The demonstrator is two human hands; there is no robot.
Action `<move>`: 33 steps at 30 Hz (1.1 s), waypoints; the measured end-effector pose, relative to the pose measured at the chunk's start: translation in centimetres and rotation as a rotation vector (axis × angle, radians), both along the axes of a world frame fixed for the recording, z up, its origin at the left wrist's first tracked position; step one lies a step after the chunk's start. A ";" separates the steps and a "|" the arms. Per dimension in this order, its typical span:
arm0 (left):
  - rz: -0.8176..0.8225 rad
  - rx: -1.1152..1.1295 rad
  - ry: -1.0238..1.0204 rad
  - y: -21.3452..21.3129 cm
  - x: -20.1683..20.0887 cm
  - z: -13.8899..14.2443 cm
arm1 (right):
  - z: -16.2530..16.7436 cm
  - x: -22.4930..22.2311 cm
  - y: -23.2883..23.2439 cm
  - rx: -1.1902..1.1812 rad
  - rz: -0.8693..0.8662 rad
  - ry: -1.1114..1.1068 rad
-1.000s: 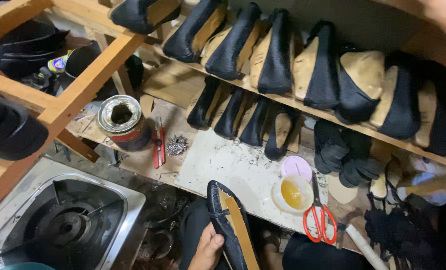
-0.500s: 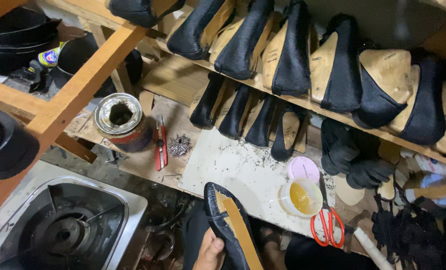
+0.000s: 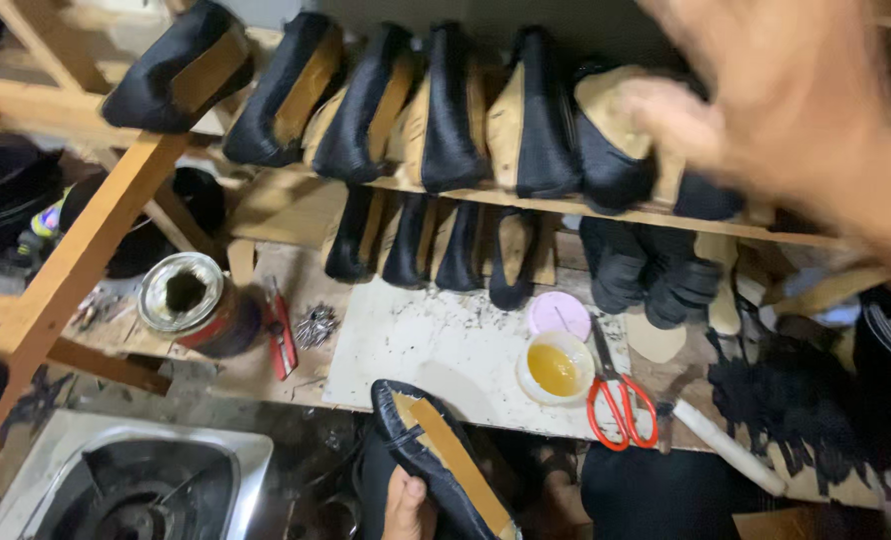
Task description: The person applies a yellow liquid to the sole of a black shoe using their fingers, then places the shoe on a shelf. The person repeats this process with another shoe.
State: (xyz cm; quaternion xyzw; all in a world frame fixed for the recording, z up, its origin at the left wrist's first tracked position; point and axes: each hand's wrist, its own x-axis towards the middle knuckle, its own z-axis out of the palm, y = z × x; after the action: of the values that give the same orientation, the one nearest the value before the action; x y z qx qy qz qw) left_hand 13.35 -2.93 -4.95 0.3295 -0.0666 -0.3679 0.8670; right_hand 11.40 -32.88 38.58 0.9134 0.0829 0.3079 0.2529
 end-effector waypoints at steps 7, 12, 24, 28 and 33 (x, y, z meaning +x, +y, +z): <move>0.050 -0.139 -0.208 -0.5 1.1 -1.2 | -19.3 -13.5 4.7 0.810 0.075 0.774; -0.020 -0.164 -0.220 -2.6 0.2 -1.1 | -31.5 -19.3 8.6 1.549 -0.067 0.878; -0.369 0.051 -0.398 -9.3 -4.0 8.1 | -35.3 -24.0 11.7 2.707 0.126 -0.227; -0.554 0.010 -0.590 -8.0 -1.0 6.5 | -33.7 -25.6 9.5 2.761 0.521 -0.574; -0.303 0.622 -0.914 -4.3 5.1 1.8 | -31.4 -28.3 4.7 2.473 0.680 -0.830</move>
State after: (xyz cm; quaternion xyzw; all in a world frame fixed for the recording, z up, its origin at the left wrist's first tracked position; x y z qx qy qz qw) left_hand 18.43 -7.23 -3.19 0.6814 -0.3697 -0.3106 0.5501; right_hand -16.86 -28.23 7.15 0.3153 -0.1083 0.4787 -0.8122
